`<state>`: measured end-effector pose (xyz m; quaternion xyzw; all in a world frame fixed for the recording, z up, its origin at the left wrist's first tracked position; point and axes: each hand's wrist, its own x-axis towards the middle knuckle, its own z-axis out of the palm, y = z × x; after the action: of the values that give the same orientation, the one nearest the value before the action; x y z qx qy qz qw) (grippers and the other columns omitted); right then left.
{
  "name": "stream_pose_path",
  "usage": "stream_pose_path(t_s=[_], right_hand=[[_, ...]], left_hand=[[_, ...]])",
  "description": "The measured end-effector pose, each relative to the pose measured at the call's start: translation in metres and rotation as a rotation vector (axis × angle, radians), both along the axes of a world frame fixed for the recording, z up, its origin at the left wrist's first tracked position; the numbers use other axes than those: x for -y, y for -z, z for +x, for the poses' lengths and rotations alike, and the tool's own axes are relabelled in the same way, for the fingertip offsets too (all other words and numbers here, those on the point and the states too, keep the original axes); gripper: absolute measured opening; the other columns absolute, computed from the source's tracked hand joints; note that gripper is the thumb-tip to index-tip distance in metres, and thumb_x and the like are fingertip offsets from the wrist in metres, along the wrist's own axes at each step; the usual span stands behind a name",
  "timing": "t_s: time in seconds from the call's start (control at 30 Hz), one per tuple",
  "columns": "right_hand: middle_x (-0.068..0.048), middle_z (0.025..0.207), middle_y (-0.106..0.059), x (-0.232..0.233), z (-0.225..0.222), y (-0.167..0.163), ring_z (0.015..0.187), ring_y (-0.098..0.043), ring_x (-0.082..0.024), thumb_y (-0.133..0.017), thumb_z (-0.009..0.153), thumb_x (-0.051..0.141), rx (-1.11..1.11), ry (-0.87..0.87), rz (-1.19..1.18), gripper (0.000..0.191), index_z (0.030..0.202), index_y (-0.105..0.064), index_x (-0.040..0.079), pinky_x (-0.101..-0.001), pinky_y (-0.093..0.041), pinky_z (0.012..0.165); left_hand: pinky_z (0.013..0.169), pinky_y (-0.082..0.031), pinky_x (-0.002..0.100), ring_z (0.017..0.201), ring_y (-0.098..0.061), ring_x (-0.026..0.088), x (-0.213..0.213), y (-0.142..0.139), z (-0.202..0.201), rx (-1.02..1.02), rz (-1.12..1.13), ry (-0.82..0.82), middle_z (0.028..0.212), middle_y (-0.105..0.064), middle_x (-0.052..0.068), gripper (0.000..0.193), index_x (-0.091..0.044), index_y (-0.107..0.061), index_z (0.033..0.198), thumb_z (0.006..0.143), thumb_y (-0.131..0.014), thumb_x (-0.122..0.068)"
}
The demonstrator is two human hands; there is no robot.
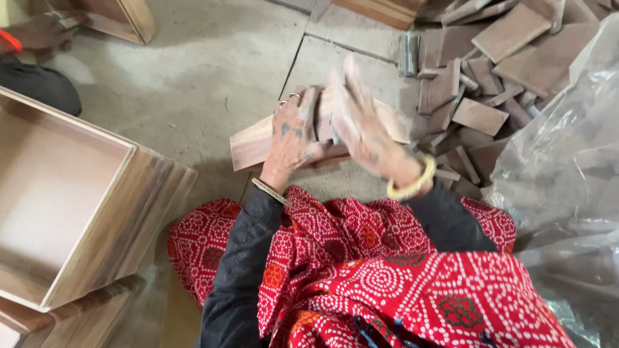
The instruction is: The person sits on the floor of a woodworking workshop and sands wooden box components. They hold a rectangular wood piece on their lap and rub a sanding block by hand over its edges and surfaces, turning the piece to reach different sides, then sand the edges of a square box frame.
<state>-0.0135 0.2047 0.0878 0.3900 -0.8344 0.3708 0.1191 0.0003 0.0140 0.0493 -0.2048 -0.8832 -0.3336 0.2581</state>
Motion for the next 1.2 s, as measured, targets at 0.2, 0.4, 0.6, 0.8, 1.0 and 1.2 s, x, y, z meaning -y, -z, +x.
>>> stream_pose_path(t_s=[0.2, 0.4, 0.6, 0.8, 1.0, 1.2], right_hand=[[-0.023, 0.176, 0.003, 0.000, -0.002, -0.020, 0.168, -0.005, -0.033, -0.040, 0.119, 0.031, 0.151, 0.008, -0.018, 0.063, 0.169, -0.015, 0.003, -0.0422, -0.017, 0.138], [-0.020, 0.175, 0.000, 0.000, 0.010, -0.028, 0.165, -0.011, -0.032, -0.041, 0.114, 0.035, 0.175, 0.055, -0.007, 0.063, 0.166, -0.021, 0.005, -0.0394, -0.023, 0.133], [-0.019, 0.178, -0.007, -0.001, -0.001, -0.023, 0.168, -0.012, -0.033, -0.038, 0.118, 0.037, 0.210, -0.043, -0.078, 0.063, 0.169, -0.018, 0.007, -0.0402, -0.018, 0.137], [-0.019, 0.175, -0.010, 0.021, 0.010, -0.007, 0.164, -0.015, -0.037, -0.046, 0.114, 0.030, -0.013, 0.068, 0.102, 0.057, 0.166, -0.033, 0.012, -0.0479, -0.017, 0.134], [-0.018, 0.160, -0.044, 0.018, -0.020, -0.018, 0.148, -0.045, -0.033, -0.060, 0.104, 0.036, 0.520, -0.065, -0.263, 0.046, 0.145, -0.059, 0.014, -0.0415, -0.041, 0.120], [-0.010, 0.154, -0.058, 0.021, 0.025, -0.010, 0.157, -0.042, -0.028, -0.066, 0.103, 0.030, -0.018, -0.090, -0.113, 0.029, 0.126, -0.073, 0.014, -0.0468, -0.037, 0.130]], left_hand=[[0.087, -0.050, 0.048, 0.100, -0.062, 0.038, -0.006, 0.002, 0.001, 0.017, -0.077, -0.039, 0.118, -0.060, 0.025, 0.087, -0.001, -0.050, 0.137, 0.059, -0.069, -0.033], [0.085, -0.048, 0.048, 0.097, -0.063, 0.035, -0.007, -0.004, -0.001, 0.179, -0.006, -0.023, 0.120, -0.061, 0.024, 0.076, -0.004, -0.050, 0.142, 0.081, -0.070, -0.046], [0.093, -0.047, 0.051, 0.101, -0.059, 0.041, -0.004, 0.007, 0.015, 0.000, -0.080, 0.008, 0.123, -0.058, 0.029, 0.091, 0.000, -0.049, 0.140, 0.060, -0.072, -0.038], [0.096, -0.047, 0.050, 0.112, -0.059, 0.043, 0.021, 0.021, 0.005, -0.007, 0.017, 0.032, 0.128, -0.058, 0.027, 0.088, 0.000, -0.048, 0.142, 0.070, -0.080, -0.040], [0.094, -0.049, 0.050, 0.108, -0.060, 0.044, 0.029, 0.032, 0.009, -0.028, -0.016, 0.099, 0.128, -0.058, 0.030, 0.087, 0.002, -0.051, 0.136, 0.066, -0.082, -0.039], [0.103, -0.049, 0.048, 0.122, -0.062, 0.041, 0.045, 0.035, -0.005, -0.040, 0.037, 0.186, 0.135, -0.061, 0.023, 0.076, -0.003, -0.052, 0.143, 0.076, -0.077, -0.029]])
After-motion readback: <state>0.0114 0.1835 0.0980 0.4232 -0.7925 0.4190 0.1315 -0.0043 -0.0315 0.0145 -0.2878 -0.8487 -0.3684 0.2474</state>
